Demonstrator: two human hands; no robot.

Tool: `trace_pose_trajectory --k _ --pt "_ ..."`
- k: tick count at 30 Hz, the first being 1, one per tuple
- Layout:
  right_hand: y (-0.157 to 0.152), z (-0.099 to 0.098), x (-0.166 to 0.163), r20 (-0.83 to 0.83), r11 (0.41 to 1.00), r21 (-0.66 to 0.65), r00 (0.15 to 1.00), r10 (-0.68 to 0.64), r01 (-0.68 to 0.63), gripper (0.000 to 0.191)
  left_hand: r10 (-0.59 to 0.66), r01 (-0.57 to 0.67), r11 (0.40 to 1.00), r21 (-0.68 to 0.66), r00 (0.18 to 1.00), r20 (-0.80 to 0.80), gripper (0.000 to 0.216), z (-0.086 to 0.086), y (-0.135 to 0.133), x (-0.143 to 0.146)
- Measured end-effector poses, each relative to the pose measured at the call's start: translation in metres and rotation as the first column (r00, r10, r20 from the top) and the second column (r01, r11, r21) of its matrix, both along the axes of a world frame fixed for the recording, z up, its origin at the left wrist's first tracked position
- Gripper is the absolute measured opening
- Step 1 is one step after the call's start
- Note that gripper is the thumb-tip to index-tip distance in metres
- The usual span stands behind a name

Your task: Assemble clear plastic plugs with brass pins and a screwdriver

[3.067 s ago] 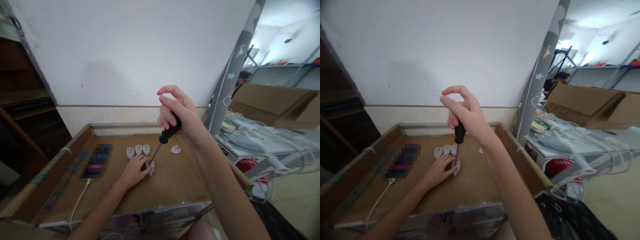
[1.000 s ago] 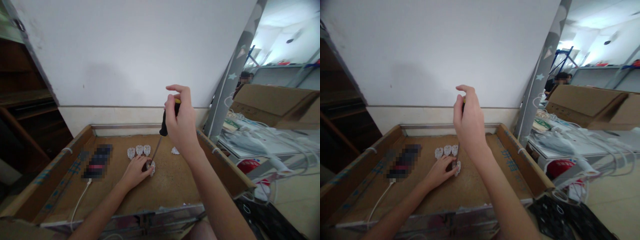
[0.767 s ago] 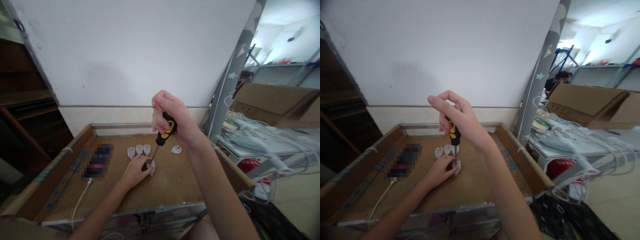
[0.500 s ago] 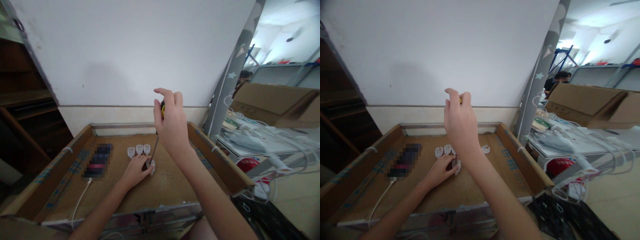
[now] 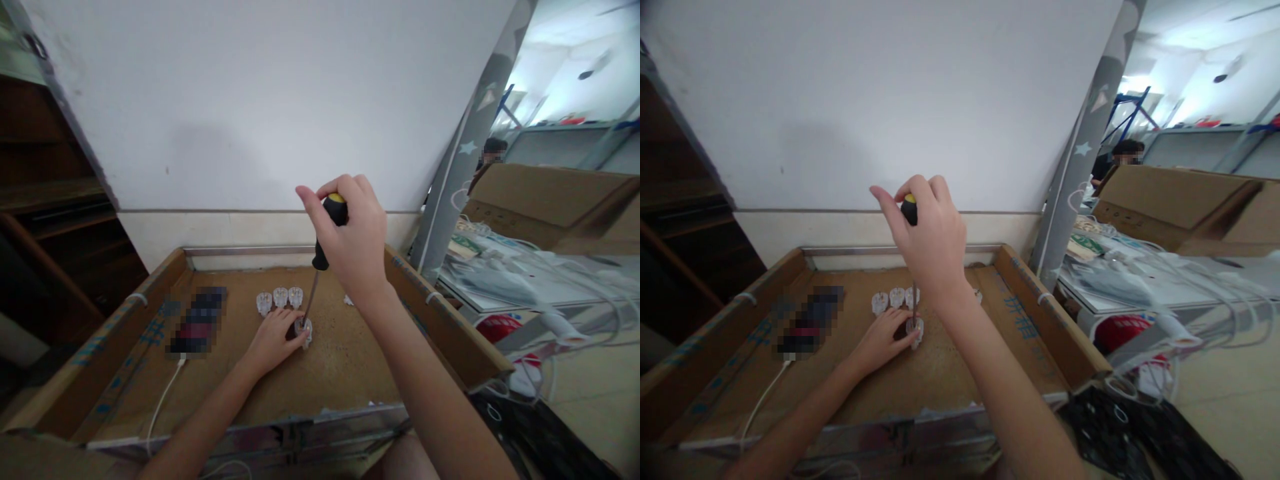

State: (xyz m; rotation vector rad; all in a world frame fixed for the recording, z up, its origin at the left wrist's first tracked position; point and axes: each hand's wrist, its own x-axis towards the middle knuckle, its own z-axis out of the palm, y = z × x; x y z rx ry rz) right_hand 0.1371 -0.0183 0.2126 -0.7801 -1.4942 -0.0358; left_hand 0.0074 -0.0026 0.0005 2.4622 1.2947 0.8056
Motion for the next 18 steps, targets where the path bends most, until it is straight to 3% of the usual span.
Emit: trace_pose_trajectory --k 2,4,5,8,10,11,12,14,15,17,18 --pt "-0.002 -0.004 0.0 -0.03 0.998 0.045 0.999 0.042 -0.041 0.009 -0.001 0.001 1.0 0.006 1.0 0.005 0.028 -0.001 0.001 0.0" --pt "-0.004 -0.004 0.003 -0.109 0.973 -0.039 0.969 0.221 -0.227 0.009 -0.009 0.009 1.0 0.01 1.0 0.009 0.028 -0.001 0.001 0.0" --pt "-0.003 -0.002 0.005 -0.163 0.933 -0.107 0.932 0.324 -0.343 0.009 -0.015 0.015 1.0 0.015 1.0 0.012 0.028 -0.001 0.0 0.0" --pt "-0.001 0.004 0.014 -0.275 0.702 -0.274 0.753 0.598 -0.658 0.026 -0.03 0.03 0.999 0.034 0.999 0.026 0.03 0.002 -0.001 0.001" --pt "0.0 0.007 0.018 -0.276 0.58 -0.349 0.672 0.687 -0.736 0.037 -0.037 0.036 0.999 0.034 0.999 0.028 0.032 0.003 -0.002 0.001" --pt "0.0 0.007 0.018 -0.248 0.585 -0.37 0.683 0.687 -0.722 0.039 -0.036 0.035 0.999 0.027 0.999 0.026 0.033 0.003 -0.002 0.001" --pt "0.0 0.006 0.017 -0.202 0.647 -0.364 0.735 0.647 -0.67 0.039 -0.033 0.032 0.999 0.018 0.999 0.023 0.033 0.003 -0.002 0.001" --pt "-0.001 0.003 0.014 -0.104 0.856 -0.26 0.894 0.436 -0.448 0.034 -0.025 0.025 1.0 0.002 1.0 0.019 0.032 0.001 -0.001 0.001" --pt "-0.001 0.001 0.012 -0.068 0.932 -0.184 0.95 0.305 -0.313 0.029 -0.021 0.021 1.0 0.0 1.0 0.021 0.032 0.0 -0.001 0.001" --pt "-0.003 -0.002 0.009 -0.05 0.983 -0.088 0.986 0.158 -0.161 0.016 -0.014 0.014 1.0 0.003 1.0 0.028 0.032 -0.001 0.0 0.001" --pt "-0.004 -0.002 0.009 -0.057 0.979 -0.091 0.983 0.176 -0.181 0.012 -0.011 0.011 1.0 0.005 0.999 0.031 0.032 -0.002 0.0 0.001"
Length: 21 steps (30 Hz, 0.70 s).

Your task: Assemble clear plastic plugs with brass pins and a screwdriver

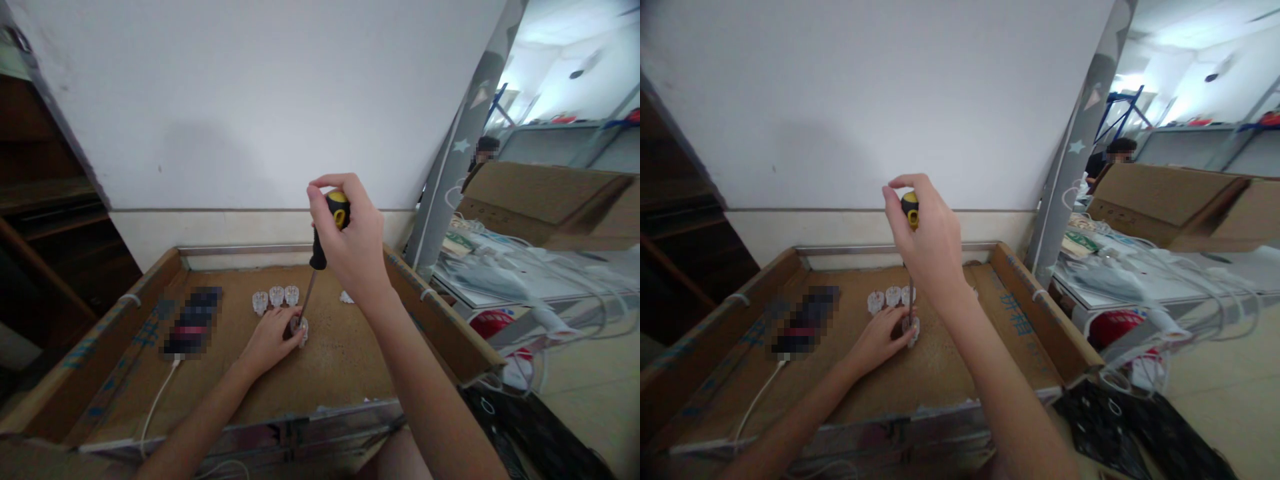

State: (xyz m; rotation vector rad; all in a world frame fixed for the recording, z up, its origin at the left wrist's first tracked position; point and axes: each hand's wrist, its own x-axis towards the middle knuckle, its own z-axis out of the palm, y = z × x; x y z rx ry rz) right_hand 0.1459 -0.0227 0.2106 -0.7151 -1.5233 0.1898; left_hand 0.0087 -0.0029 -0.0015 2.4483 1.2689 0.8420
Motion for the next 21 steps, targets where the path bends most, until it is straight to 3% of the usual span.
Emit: trace_pose_trajectory --k 2,5,7,8,9,11,13,14,16,19,21 --pt "-0.002 0.001 0.001 -0.013 0.977 -0.097 0.982 0.188 -0.189 0.01 0.003 -0.003 1.0 0.001 1.0 0.002 0.031 0.0 0.0 0.0" --pt "-0.002 0.007 0.005 -0.085 0.802 -0.278 0.846 0.527 -0.528 0.012 0.003 -0.003 1.0 -0.005 1.0 0.001 0.03 0.0 0.0 0.0" --pt "0.0 0.011 0.007 -0.093 0.73 -0.342 0.794 0.601 -0.592 0.026 -0.001 0.001 1.0 -0.006 1.0 0.005 0.03 0.0 0.0 0.0" --pt "0.002 0.013 0.007 -0.062 0.757 -0.347 0.818 0.571 -0.554 0.033 -0.003 0.003 1.0 -0.005 1.0 0.006 0.03 0.0 0.001 0.0" --pt "0.003 0.014 0.007 -0.008 0.824 -0.324 0.872 0.489 -0.465 0.038 -0.005 0.005 1.0 -0.002 1.0 0.006 0.03 -0.001 0.001 0.0" --pt "0.006 0.017 0.006 0.139 0.966 -0.196 0.971 0.196 -0.167 0.04 -0.009 0.009 1.0 0.007 1.0 0.002 0.03 -0.001 0.001 -0.001" --pt "0.006 0.019 0.005 0.27 0.994 -0.02 0.958 -0.096 0.105 0.032 -0.017 0.017 1.0 0.016 1.0 -0.011 0.033 0.0 0.001 -0.001" --pt "0.004 0.019 0.005 0.323 0.986 0.042 0.932 -0.165 0.161 0.024 -0.022 0.022 1.0 0.018 1.0 -0.019 0.036 0.0 0.0 -0.001" --pt "0.0 0.021 0.006 0.41 0.994 0.056 0.905 -0.11 0.095 0.01 -0.029 0.029 0.999 0.017 0.999 -0.031 0.04 0.001 0.0 -0.001" --pt "-0.005 0.026 0.01 0.455 0.987 -0.072 0.876 0.16 -0.143 0.016 -0.024 0.024 1.0 0.015 0.999 -0.03 0.039 0.002 -0.001 0.0" --pt "-0.004 0.032 0.015 0.512 0.986 -0.107 0.843 0.164 -0.127 0.005 -0.02 0.02 1.0 0.017 0.999 -0.029 0.038 0.003 -0.002 0.001"
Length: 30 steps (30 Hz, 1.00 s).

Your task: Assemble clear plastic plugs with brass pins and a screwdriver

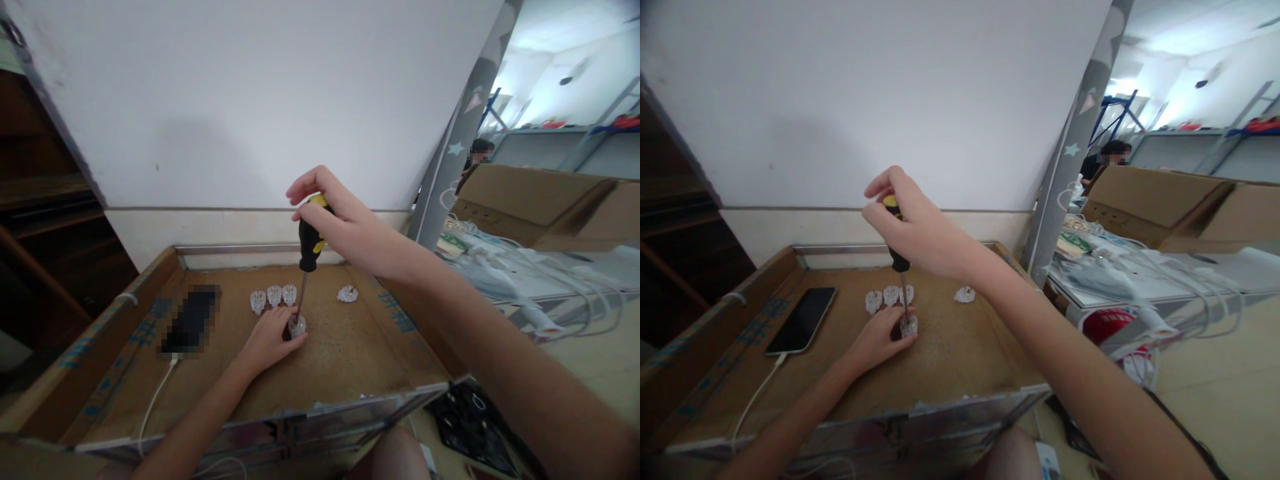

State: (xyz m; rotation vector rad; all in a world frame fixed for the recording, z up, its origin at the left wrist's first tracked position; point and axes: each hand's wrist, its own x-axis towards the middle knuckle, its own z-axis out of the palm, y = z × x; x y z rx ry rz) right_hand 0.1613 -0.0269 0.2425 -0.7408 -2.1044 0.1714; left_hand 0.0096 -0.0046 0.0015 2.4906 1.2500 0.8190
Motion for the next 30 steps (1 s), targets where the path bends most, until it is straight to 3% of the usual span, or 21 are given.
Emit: trace_pose_trajectory --k 4,9,14,18,23,25,26,28,30 --pt "0.007 0.012 0.012 0.219 0.974 0.053 0.949 -0.225 0.219 0.012 0.0 0.0 1.0 0.007 1.0 0.009 0.038 -0.001 0.0 0.001" --pt "0.007 0.016 0.022 0.324 0.986 -0.082 0.94 -0.11 0.144 0.024 0.0 -0.001 1.0 0.03 1.0 0.016 0.037 -0.003 0.001 0.001" --pt "0.001 0.013 0.021 0.413 0.962 0.129 0.869 -0.272 0.239 0.023 0.008 -0.007 0.999 0.035 1.0 -0.009 0.037 -0.003 0.001 0.0" --pt "-0.003 0.013 0.017 0.427 0.989 0.064 0.892 -0.15 0.135 0.03 0.011 -0.01 0.999 0.045 1.0 -0.025 0.037 -0.004 0.0 0.002" --pt "-0.007 0.01 0.012 0.44 0.96 0.213 0.859 -0.261 0.182 0.016 0.008 0.004 0.99 0.143 0.996 -0.089 0.033 0.008 -0.001 -0.007" --pt "-0.008 0.007 0.011 0.418 0.97 0.194 0.883 -0.215 0.145 0.017 0.094 -0.065 0.969 0.238 0.989 -0.112 0.028 0.02 0.002 -0.025" --pt "-0.008 0.005 0.011 0.407 0.975 0.181 0.892 -0.196 0.131 0.02 0.198 -0.161 0.945 0.285 0.974 -0.109 0.027 0.026 0.003 -0.037" --pt "-0.01 0.003 0.01 0.385 0.976 0.178 0.904 -0.188 0.128 0.027 0.427 -0.36 0.868 0.343 0.892 -0.145 0.031 0.035 0.007 -0.067" --pt "-0.012 0.0 0.008 0.361 0.976 0.183 0.915 -0.18 0.119 0.034 0.581 -0.473 0.791 0.387 0.779 -0.235 0.039 0.037 0.011 -0.095"
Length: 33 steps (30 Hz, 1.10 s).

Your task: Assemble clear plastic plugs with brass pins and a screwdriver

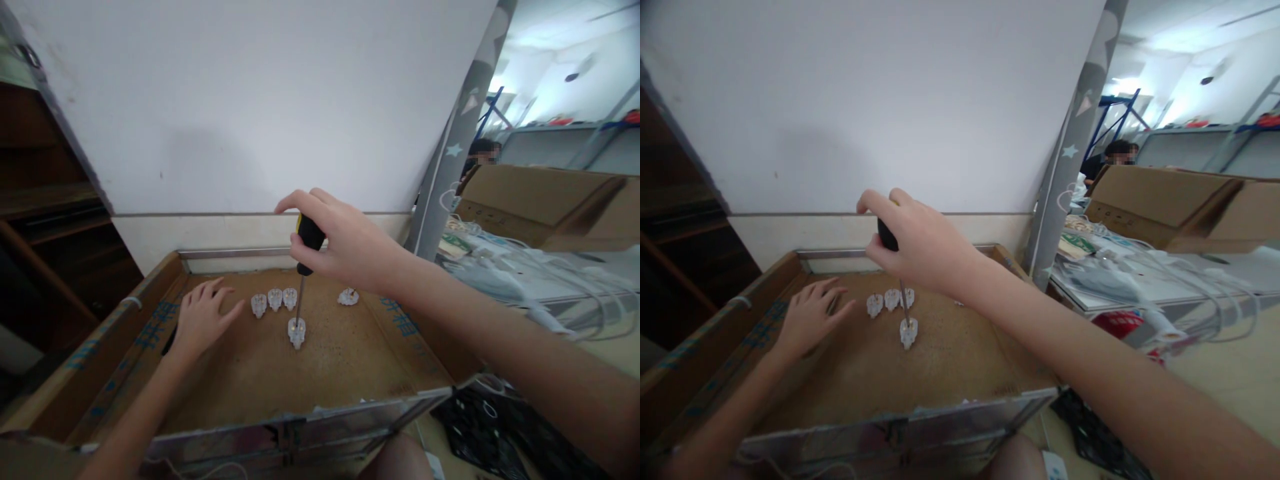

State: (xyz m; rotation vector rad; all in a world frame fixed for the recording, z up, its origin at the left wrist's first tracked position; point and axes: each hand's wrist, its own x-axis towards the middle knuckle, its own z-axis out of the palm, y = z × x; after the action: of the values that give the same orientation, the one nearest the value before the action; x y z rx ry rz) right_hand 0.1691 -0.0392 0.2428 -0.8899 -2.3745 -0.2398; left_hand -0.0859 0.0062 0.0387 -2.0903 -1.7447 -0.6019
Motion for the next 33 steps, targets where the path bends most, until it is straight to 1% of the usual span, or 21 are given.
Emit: trace_pose_trajectory --k 2,4,6,8,11,13,17,19,21,23,24,26,28,30,31,32,33 --pt "-0.003 -0.002 -0.002 -0.022 1.0 -0.006 1.0 0.018 -0.018 0.04 0.069 -0.074 0.996 -0.048 0.992 -0.102 0.042 -0.004 0.002 -0.022" --pt "-0.005 -0.003 -0.003 -0.035 0.999 -0.029 0.999 0.029 -0.03 0.048 0.088 -0.105 0.989 -0.103 0.983 -0.164 0.041 -0.009 0.001 -0.032" --pt "-0.007 -0.003 -0.003 -0.056 0.998 -0.055 0.998 0.023 -0.026 0.057 0.108 -0.131 0.984 -0.125 0.978 -0.178 0.04 -0.013 -0.002 -0.033" --pt "-0.009 -0.004 -0.002 -0.083 0.997 -0.075 0.997 0.009 -0.015 0.062 0.16 -0.176 0.98 -0.096 0.975 -0.153 0.042 -0.012 -0.008 -0.029" --pt "-0.009 -0.004 -0.001 -0.114 0.996 -0.086 0.993 -0.002 -0.008 0.06 0.258 -0.261 0.965 -0.023 0.961 -0.096 0.047 -0.007 -0.015 -0.021" --pt "-0.01 -0.004 0.0 -0.116 0.996 -0.09 0.993 -0.001 -0.01 0.058 0.288 -0.292 0.956 -0.026 0.953 -0.093 0.047 -0.005 -0.019 -0.02" --pt "-0.011 -0.005 -0.001 -0.11 0.996 -0.086 0.994 0.009 -0.018 0.055 0.274 -0.288 0.951 -0.109 0.953 -0.126 0.04 -0.009 -0.022 -0.024" --pt "-0.011 -0.006 -0.001 -0.111 0.997 -0.072 0.994 0.011 -0.019 0.054 0.282 -0.29 0.953 -0.088 0.955 -0.09 0.04 -0.01 -0.022 -0.023" --pt "-0.011 -0.006 -0.001 -0.121 0.999 -0.047 0.993 0.012 -0.018 0.045 0.271 -0.272 0.962 -0.032 0.962 -0.019 0.041 -0.009 -0.023 -0.017" --pt "-0.009 -0.005 -0.002 -0.147 0.999 -0.036 0.989 0.011 -0.016 0.026 0.191 -0.192 0.981 0.017 0.979 0.065 0.044 -0.005 -0.025 -0.002" --pt "-0.009 -0.004 -0.003 -0.167 0.999 -0.044 0.986 0.008 -0.016 0.018 0.119 -0.123 0.992 0.03 0.987 0.105 0.045 -0.003 -0.025 0.01" --pt "-0.007 -0.001 -0.004 -0.207 0.996 -0.09 0.978 0.009 -0.028 0.02 -0.065 0.062 0.998 0.025 0.982 0.18 0.044 0.001 -0.026 0.037" --pt "-0.005 0.002 -0.006 -0.238 0.983 -0.17 0.971 0.026 -0.068 0.015 -0.251 0.265 0.964 -0.029 0.938 0.241 0.045 0.002 -0.024 0.067" --pt "-0.004 0.004 -0.007 -0.264 0.959 -0.267 0.964 0.017 -0.09 0.021 -0.397 0.429 0.901 -0.066 0.877 0.272 0.047 -0.003 -0.019 0.092" --pt "-0.003 0.005 -0.007 -0.265 0.947 -0.308 0.964 0.003 -0.087 0.023 -0.441 0.48 0.874 -0.081 0.851 0.284 0.047 -0.008 -0.016 0.102" --pt "-0.003 0.004 -0.008 -0.251 0.945 -0.32 0.968 -0.021 -0.062 0.022 -0.468 0.516 0.851 -0.095 0.829 0.306 0.046 -0.013 -0.013 0.109" --pt "-0.002 0.004 -0.008 -0.219 0.956 -0.292 0.974 -0.057 -0.01 0.019 -0.475 0.533 0.839 -0.107 0.814 0.333 0.041 -0.018 -0.01 0.114"
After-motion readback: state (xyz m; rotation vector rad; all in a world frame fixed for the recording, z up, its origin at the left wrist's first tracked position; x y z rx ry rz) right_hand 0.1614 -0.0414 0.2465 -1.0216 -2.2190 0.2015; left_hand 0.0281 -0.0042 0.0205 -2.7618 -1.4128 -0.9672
